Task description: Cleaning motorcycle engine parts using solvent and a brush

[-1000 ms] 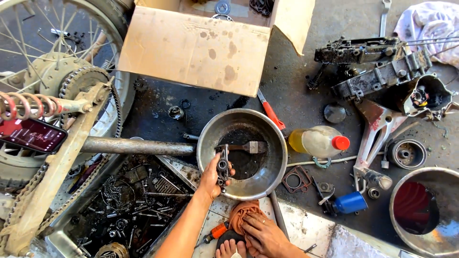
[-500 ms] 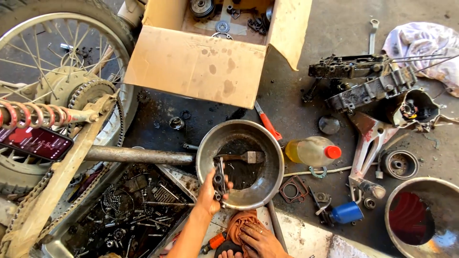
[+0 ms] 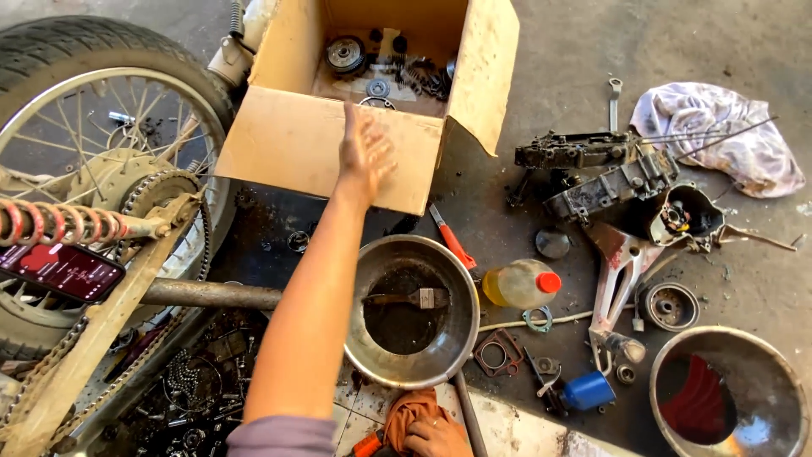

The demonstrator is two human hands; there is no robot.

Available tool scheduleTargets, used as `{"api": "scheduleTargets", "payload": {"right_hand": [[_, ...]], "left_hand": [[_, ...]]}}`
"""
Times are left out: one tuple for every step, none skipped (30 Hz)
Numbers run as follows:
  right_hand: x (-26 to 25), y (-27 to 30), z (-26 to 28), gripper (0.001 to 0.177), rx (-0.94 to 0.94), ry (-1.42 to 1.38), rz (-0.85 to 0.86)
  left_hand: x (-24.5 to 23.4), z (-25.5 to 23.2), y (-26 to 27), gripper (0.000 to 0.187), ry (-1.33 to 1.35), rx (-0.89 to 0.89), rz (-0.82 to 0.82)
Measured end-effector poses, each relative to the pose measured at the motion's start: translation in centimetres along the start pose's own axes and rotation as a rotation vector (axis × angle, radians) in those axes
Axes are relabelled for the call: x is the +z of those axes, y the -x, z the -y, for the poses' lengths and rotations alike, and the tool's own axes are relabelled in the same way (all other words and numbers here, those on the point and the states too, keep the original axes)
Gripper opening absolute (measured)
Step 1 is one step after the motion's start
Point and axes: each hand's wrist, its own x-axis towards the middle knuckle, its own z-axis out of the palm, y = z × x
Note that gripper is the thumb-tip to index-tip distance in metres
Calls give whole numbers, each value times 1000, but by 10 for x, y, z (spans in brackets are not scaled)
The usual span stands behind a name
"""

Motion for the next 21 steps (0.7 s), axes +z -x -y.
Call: {"api": "scheduleTargets", "payload": {"right_hand": [[3, 2, 2, 20, 38, -156, 66], [7, 4, 5, 23, 74, -312, 131], [29, 13, 1, 23, 72, -320, 135], [51, 22, 0, 22, 212, -349, 89], [74, 24, -6, 25, 344, -368, 34], [52, 10, -2, 25, 334, -368, 31], [30, -5, 1, 22, 329, -555, -55], [7, -19, 6, 24, 319, -742, -139], [-15, -31, 7, 24, 307, -740, -137], [-37, -42, 10, 17, 342, -746, -179], [-59, -55, 13, 15, 374, -749, -226], [-80, -69, 21, 15, 360, -747, -229], [-99, -79, 32, 14, 436, -740, -291], [-119, -88, 43, 14, 512, -733, -354], [-137, -100, 59, 14, 515, -727, -362], [-155, -112, 75, 16, 578, -777, -523], [-175, -122, 90, 18, 641, -818, -687], [-194, -132, 110, 18, 643, -806, -698], [-213, -143, 129, 28, 622, -1052, -788], [-232, -154, 149, 44, 588, -1300, -873], [-229, -151, 147, 44, 575, -1290, -881]], "left_hand": [[-13, 4, 13, 109, 5, -83, 79], [-27, 8, 27, 99, 10, -166, 157], [-40, 10, 35, 99, 10, -168, 148], [-54, 11, 47, 98, 86, -223, 258], [-65, 6, 56, 97, 157, -267, 377], [-74, 6, 65, 97, 151, -258, 376], [-81, 5, 73, 100, 150, -294, 416], [-87, 4, 82, 102, 148, -330, 455], [-95, 7, 93, 102, 146, -318, 455], [-102, 10, 104, 103, 178, -321, 462], [-108, 12, 115, 103, 207, -324, 474], [-112, 16, 130, 103, 201, -311, 478], [-115, 25, 146, 105, 258, -309, 442], [-119, 35, 162, 106, 313, -306, 406], [-123, 49, 179, 106, 311, -310, 415], [-128, 64, 195, 106, 204, -276, 330], [-129, 80, 211, 106, 101, -242, 250], [-124, 86, 229, 106, 102, -247, 265], [-119, 90, 245, 105, 156, -231, 244], [-114, 94, 262, 104, 210, -215, 222], [-111, 111, 259, 104, 210, -208, 238]]}}
